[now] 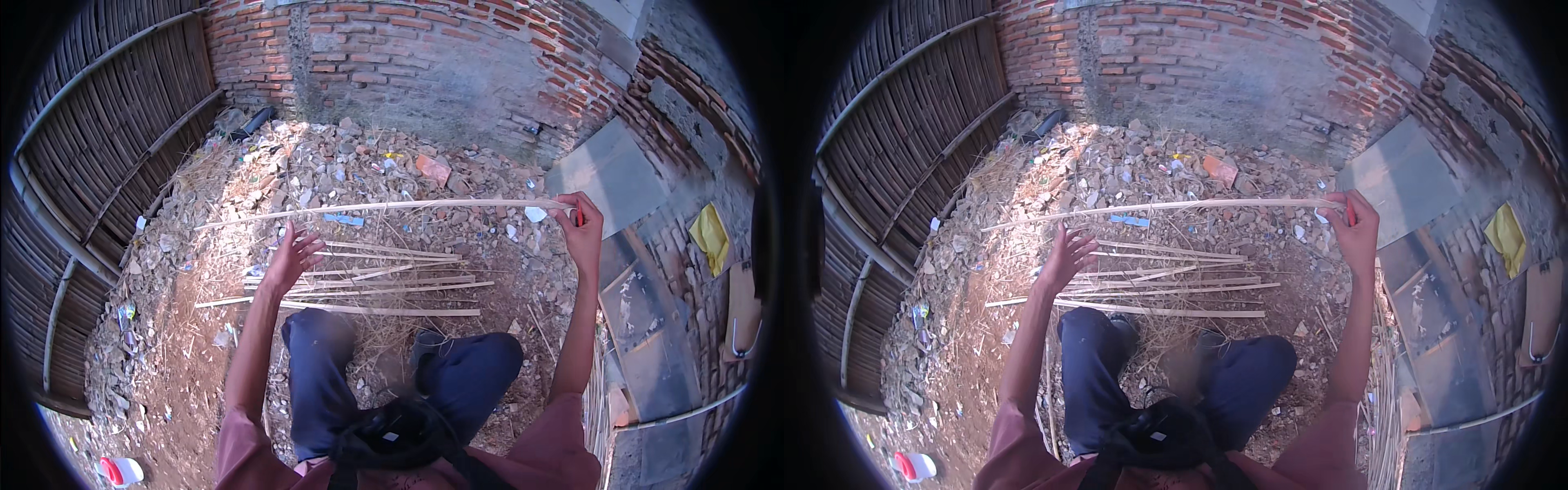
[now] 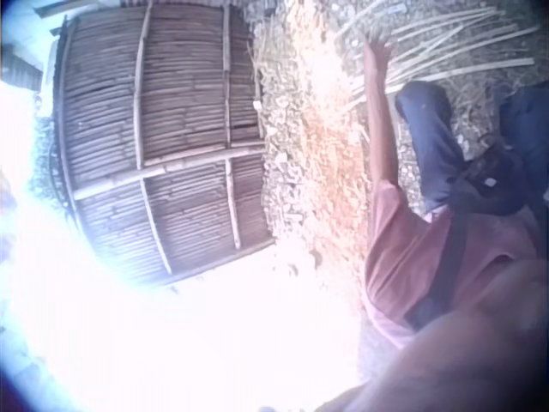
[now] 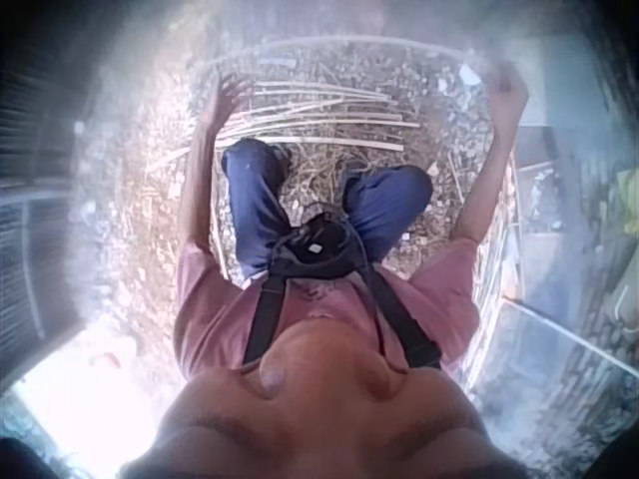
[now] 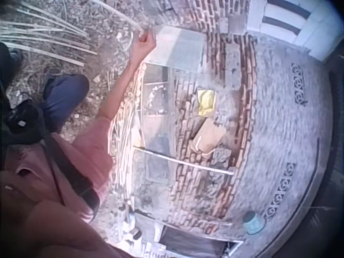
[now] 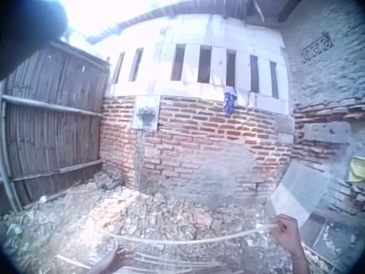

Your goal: The person thins and smooths bamboo strips by shaving them with a utility knife while sitting outdoors.

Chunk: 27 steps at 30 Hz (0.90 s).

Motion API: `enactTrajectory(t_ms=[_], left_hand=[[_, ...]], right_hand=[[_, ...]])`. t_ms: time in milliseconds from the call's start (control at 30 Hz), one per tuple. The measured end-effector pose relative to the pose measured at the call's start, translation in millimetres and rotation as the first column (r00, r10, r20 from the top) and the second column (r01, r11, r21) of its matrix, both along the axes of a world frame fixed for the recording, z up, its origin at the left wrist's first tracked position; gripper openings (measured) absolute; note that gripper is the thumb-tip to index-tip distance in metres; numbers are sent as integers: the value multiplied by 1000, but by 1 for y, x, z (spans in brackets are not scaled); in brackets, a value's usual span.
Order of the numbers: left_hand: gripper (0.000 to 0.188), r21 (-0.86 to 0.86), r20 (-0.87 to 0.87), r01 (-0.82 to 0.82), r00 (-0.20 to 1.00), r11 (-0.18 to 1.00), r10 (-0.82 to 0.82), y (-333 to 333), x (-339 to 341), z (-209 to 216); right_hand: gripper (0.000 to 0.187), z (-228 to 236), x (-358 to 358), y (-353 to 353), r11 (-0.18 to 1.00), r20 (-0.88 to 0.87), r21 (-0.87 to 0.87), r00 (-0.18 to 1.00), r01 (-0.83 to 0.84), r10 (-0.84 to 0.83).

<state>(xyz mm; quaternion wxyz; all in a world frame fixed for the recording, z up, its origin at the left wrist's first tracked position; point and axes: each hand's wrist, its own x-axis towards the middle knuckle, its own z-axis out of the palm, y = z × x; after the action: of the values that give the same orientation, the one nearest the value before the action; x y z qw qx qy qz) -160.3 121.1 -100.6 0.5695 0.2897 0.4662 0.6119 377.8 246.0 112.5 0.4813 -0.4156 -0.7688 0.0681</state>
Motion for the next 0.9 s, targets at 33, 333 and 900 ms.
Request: enactTrajectory(t_ms=[33,333,900], left_hand=[[103,41,74,-82,994,996,79,10,1,5],[113,-71,79,56,996,996,-50,40,-42,19],[138,-614,-646,89,514,784,-564,19,-68,-45]], right_hand=[[26,-10,-1,5,999,-40,-33,999,-15,14],[20,-102,12,52,997,-242,-70,969,42,-58],[25,-123,17,35,979,-367,39,914,202,-174]])
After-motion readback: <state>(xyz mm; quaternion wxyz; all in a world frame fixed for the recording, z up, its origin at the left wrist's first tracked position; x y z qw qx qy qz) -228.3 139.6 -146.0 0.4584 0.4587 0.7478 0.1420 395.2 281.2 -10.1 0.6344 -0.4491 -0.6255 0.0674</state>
